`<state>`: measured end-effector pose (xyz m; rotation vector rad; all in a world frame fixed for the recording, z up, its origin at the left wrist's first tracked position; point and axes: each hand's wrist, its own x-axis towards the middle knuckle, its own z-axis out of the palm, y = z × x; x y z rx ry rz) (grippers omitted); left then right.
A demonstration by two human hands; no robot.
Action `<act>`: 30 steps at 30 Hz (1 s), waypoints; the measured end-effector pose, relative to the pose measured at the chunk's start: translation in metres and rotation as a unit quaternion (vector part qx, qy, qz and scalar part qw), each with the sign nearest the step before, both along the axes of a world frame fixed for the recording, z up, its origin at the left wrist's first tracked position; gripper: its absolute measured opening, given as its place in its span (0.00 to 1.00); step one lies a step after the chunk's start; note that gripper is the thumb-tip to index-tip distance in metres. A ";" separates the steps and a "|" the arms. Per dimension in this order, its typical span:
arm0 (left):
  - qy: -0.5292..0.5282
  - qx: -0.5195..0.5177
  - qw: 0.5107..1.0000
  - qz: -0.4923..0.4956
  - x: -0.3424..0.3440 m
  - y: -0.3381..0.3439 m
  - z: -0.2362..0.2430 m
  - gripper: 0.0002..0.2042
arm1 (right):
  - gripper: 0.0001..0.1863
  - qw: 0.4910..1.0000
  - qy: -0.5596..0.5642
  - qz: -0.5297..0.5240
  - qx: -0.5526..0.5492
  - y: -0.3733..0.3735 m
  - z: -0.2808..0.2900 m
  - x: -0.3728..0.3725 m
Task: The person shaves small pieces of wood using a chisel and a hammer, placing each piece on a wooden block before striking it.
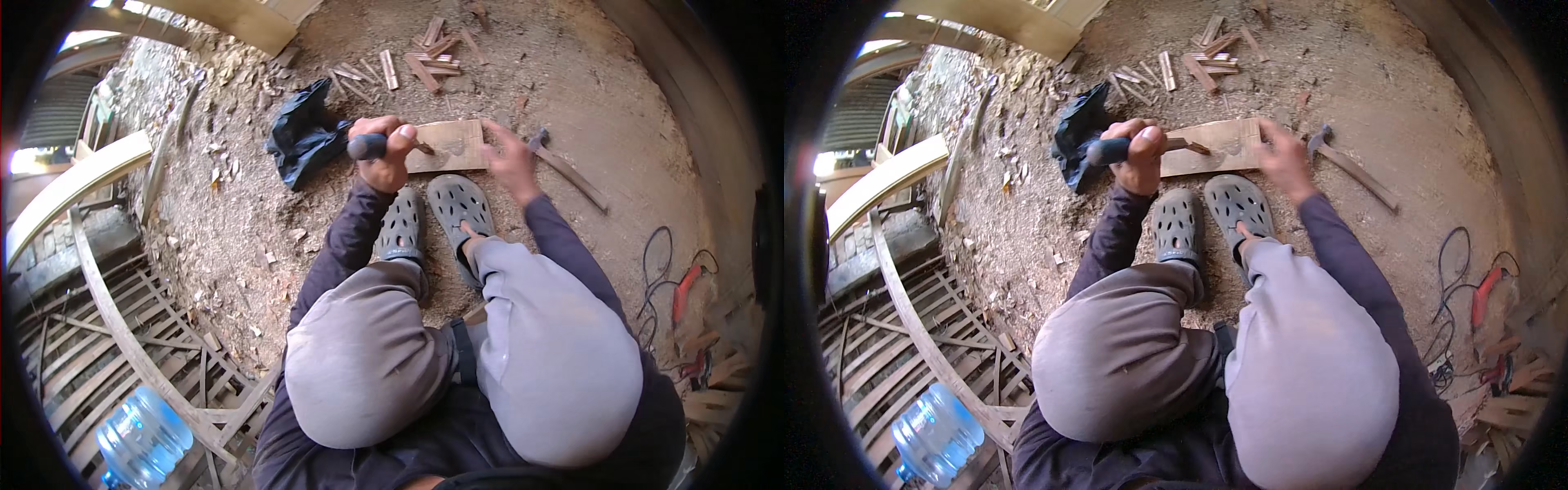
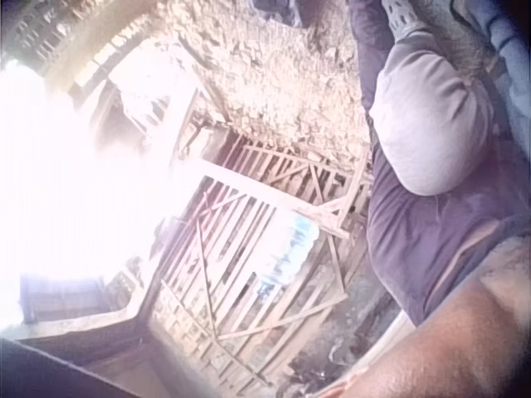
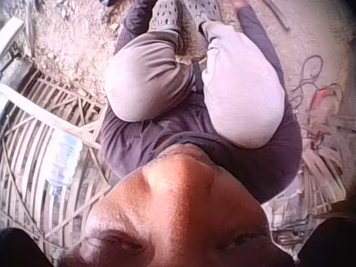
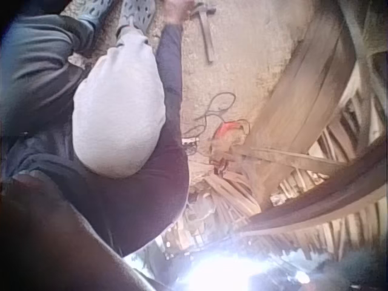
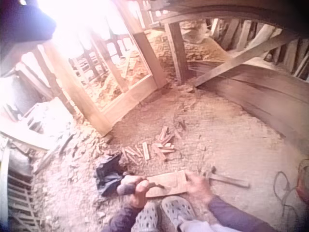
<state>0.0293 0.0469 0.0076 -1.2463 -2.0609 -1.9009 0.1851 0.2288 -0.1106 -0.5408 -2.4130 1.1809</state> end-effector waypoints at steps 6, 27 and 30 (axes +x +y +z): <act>-0.146 0.011 0.987 -0.073 0.002 0.007 -0.002 0.22 | 0.22 0.921 -0.276 -0.138 0.240 0.092 -0.021 0.136; -0.217 0.032 0.975 -0.033 -0.005 0.016 -0.020 0.17 | 0.20 0.981 -0.147 -0.001 -0.130 0.053 0.168 0.063; -0.209 0.053 0.975 -0.046 -0.011 0.018 -0.027 0.16 | 0.22 0.983 -0.098 0.127 -0.091 0.021 0.261 0.034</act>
